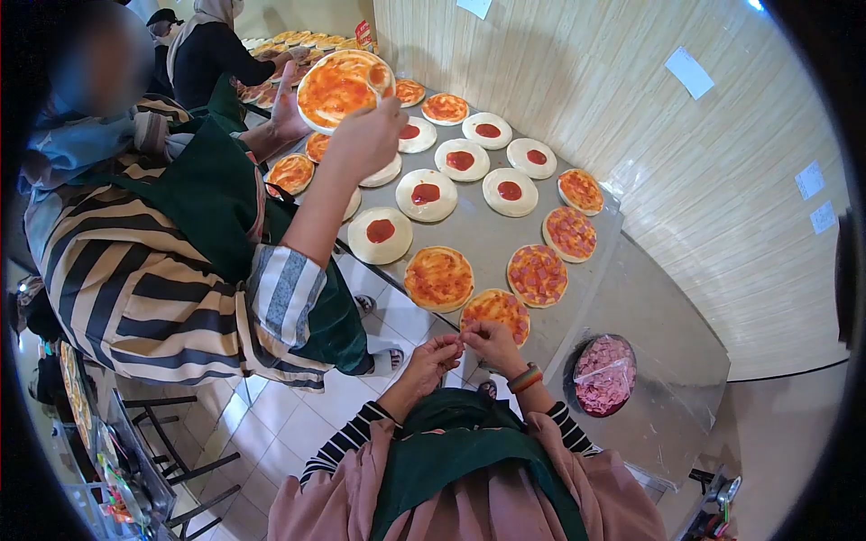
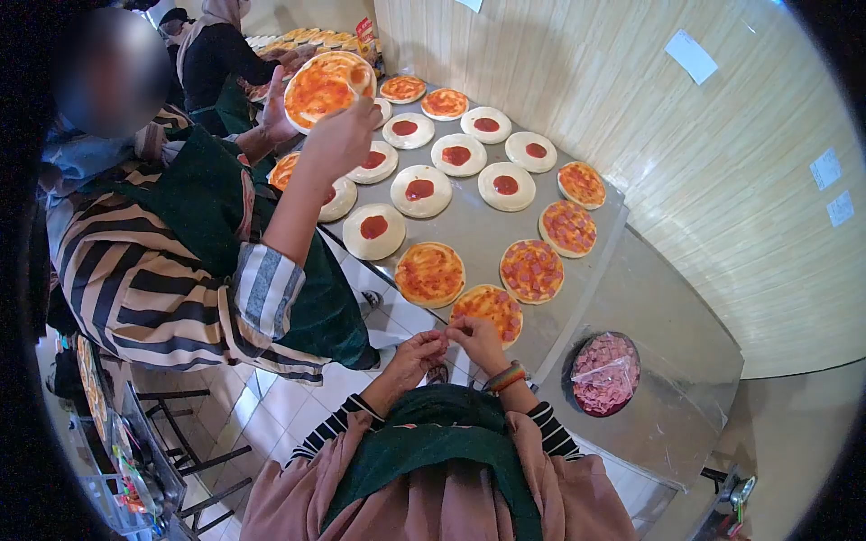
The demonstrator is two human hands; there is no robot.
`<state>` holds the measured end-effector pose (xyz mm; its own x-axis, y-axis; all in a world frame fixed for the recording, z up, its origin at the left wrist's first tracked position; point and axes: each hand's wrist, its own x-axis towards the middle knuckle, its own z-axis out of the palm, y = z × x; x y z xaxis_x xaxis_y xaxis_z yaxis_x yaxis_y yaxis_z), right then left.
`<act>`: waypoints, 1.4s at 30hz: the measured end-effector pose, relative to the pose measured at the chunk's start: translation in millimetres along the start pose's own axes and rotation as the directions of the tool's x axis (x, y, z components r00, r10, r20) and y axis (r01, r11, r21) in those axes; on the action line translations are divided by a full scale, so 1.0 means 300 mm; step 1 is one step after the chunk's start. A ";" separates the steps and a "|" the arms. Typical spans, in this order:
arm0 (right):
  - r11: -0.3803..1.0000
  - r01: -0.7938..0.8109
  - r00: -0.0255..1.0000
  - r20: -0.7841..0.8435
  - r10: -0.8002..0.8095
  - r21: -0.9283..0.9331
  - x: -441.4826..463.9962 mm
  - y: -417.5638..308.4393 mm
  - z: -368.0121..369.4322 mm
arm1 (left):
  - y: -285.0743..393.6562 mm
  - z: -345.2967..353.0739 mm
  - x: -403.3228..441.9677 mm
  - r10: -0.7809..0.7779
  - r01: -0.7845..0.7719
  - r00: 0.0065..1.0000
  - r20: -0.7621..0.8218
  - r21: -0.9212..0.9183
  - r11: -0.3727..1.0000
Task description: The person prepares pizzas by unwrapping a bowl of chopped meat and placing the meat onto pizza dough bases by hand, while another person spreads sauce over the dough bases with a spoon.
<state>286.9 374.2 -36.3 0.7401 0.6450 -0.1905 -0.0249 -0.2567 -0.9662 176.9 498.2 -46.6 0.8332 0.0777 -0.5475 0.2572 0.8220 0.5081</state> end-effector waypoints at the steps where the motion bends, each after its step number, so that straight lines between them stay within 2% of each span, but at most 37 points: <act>1: 0.999 -0.036 0.999 -0.036 0.037 0.030 0.007 -0.008 -0.006 | 0.000 0.001 -0.001 -0.013 0.014 0.999 -0.030 0.023 1.000; 2: 0.999 -0.035 0.999 -0.032 0.036 0.028 0.021 -0.015 -0.016 | -0.003 -0.003 0.001 -0.010 0.011 0.999 -0.031 0.020 1.000; 4: 0.975 -0.003 0.969 -0.241 -0.051 -0.221 0.054 -0.032 -0.038 | -0.011 -0.013 0.002 -0.013 0.014 0.999 -0.031 0.021 1.000; 5: 0.975 -0.003 0.970 -0.239 -0.051 -0.220 0.072 -0.010 -0.041 | -0.015 -0.016 -0.001 -0.012 0.013 0.999 -0.033 0.020 1.000; 7: 0.929 -0.010 0.952 -0.288 -0.105 -0.371 0.122 0.027 -0.037 | -0.014 -0.020 -0.005 -0.024 0.023 0.999 -0.041 -0.042 0.999; 11: 0.902 0.012 0.953 -0.268 -0.140 -0.431 0.169 0.035 -0.024 | -0.009 -0.034 -0.016 -0.017 0.013 0.997 -0.072 -0.048 0.999; 13: 0.784 0.091 0.944 -0.198 -0.264 -0.614 0.191 0.058 -0.026 | -0.010 -0.041 -0.021 -0.012 0.007 0.996 -0.089 -0.052 0.999; 14: 0.785 0.095 0.944 -0.194 -0.265 -0.613 0.197 0.068 -0.027 | -0.009 -0.043 -0.023 -0.008 0.003 0.996 -0.093 -0.054 0.999; 16: 0.618 0.125 0.921 -0.141 -0.364 -0.776 0.204 0.062 -0.024 | -0.004 -0.043 -0.025 -0.006 0.001 0.996 -0.086 -0.063 0.998; 20: 0.643 0.166 0.882 -0.178 -0.436 -0.748 0.160 -0.027 -0.007 | 0.009 -0.034 -0.017 0.004 -0.009 0.994 -0.110 -0.052 0.999; 22: 0.872 0.180 0.971 -0.058 -0.231 -0.455 0.105 -0.074 0.016 | 0.009 -0.027 -0.002 0.020 -0.023 0.992 -0.121 -0.026 0.999; 23: 0.871 0.177 0.971 -0.064 -0.231 -0.458 0.080 -0.081 0.020 | 0.009 -0.022 0.007 0.016 -0.019 0.993 -0.115 -0.024 1.000; 25: 0.970 0.096 0.985 0.159 -0.060 -0.225 0.031 -0.075 0.024 | 0.006 -0.015 0.023 0.025 -0.023 0.994 -0.108 0.019 1.000; 26: 0.967 0.032 0.993 0.122 -0.001 -0.251 0.029 -0.051 0.025 | 0.000 -0.010 0.032 0.019 -0.017 0.994 -0.104 0.020 1.000; 30: 0.975 -0.021 0.997 0.061 0.036 -0.223 0.038 -0.050 -0.016 | -0.014 0.006 0.054 0.006 -0.005 0.996 -0.091 0.012 1.000; 32: 0.930 0.038 0.988 -0.128 -0.091 -0.365 0.077 -0.014 -0.056 | -0.014 0.014 0.058 0.008 -0.008 0.997 -0.081 0.007 1.000; 33: 0.930 0.035 0.988 -0.129 -0.088 -0.365 0.105 0.012 -0.077 | -0.011 0.017 0.060 -0.005 0.005 0.997 -0.081 0.000 1.000; 35: 0.977 -0.038 0.965 -0.261 -0.018 -0.210 0.160 0.055 -0.109 | -0.012 0.014 0.057 -0.018 0.018 0.997 -0.081 -0.003 1.000; 36: 0.977 -0.038 0.965 -0.260 -0.018 -0.209 0.179 0.069 -0.116 | -0.013 0.010 0.053 -0.026 0.023 0.997 -0.070 -0.043 0.999; 38: 0.920 -0.070 0.947 -0.316 -0.061 -0.386 0.215 0.066 -0.117 | -0.002 0.009 0.049 -0.029 0.024 0.998 -0.064 -0.084 0.996; 42: 0.847 -0.088 0.961 -0.267 -0.065 -0.524 0.244 0.048 -0.113 | 0.005 -0.008 0.043 -0.006 0.000 0.997 -0.079 -0.073 0.997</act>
<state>363.5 393.3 -58.3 0.8927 0.4445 -0.0741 0.2654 -0.6515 -0.7107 186.9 501.7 -54.4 0.7903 0.1170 -0.6015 0.2211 0.8610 0.4580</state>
